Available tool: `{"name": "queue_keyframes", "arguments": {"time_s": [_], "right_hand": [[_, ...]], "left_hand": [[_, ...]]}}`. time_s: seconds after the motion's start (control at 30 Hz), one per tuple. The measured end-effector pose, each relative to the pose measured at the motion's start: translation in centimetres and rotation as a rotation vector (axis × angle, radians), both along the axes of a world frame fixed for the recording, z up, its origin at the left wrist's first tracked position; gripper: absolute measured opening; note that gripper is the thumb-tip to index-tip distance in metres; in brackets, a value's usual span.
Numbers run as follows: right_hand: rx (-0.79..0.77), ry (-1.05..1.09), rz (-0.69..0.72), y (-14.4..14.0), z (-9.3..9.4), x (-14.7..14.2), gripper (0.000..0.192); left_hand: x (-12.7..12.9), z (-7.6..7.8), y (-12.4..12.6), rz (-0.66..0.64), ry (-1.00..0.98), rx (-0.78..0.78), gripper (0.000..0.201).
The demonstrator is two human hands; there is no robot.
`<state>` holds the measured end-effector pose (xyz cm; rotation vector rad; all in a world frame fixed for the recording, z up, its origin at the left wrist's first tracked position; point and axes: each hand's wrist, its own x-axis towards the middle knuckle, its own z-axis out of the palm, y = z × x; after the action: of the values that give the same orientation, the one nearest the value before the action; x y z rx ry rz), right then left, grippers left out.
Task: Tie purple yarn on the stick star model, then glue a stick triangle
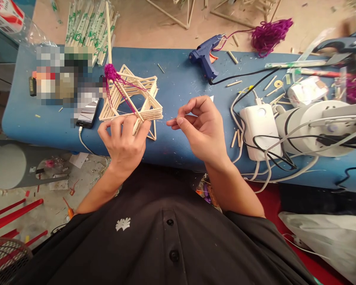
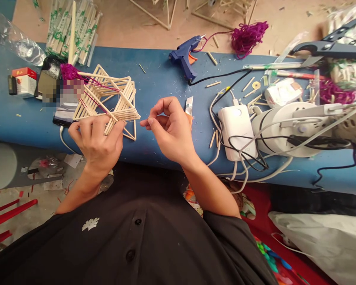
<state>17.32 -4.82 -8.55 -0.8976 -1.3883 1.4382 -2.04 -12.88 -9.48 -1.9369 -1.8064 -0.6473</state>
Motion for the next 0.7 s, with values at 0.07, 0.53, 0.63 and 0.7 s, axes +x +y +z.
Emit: {"name": "queue_keyframes", "arguments": {"time_s": [0.07,0.53,0.63,0.7], "right_hand": [[0.0,0.004,-0.001,0.0,-0.1,-0.1,0.024],[0.007,0.005,0.011,0.0,0.2,-0.3,0.026],[0.019,-0.006,-0.008,0.1,0.2,-0.5,0.027],[0.024,0.004,0.007,0.2,0.1,-0.7,0.027]], "left_hand": [[-0.1,0.2,-0.1,-0.006,-0.04,-0.03,0.024],[-0.5,0.9,-0.7,-0.063,0.073,-0.029,0.037],[-0.8,1.2,-1.0,-0.094,0.049,0.028,0.037],[-1.1,1.2,-1.1,-0.124,-0.002,0.073,0.033]]}}
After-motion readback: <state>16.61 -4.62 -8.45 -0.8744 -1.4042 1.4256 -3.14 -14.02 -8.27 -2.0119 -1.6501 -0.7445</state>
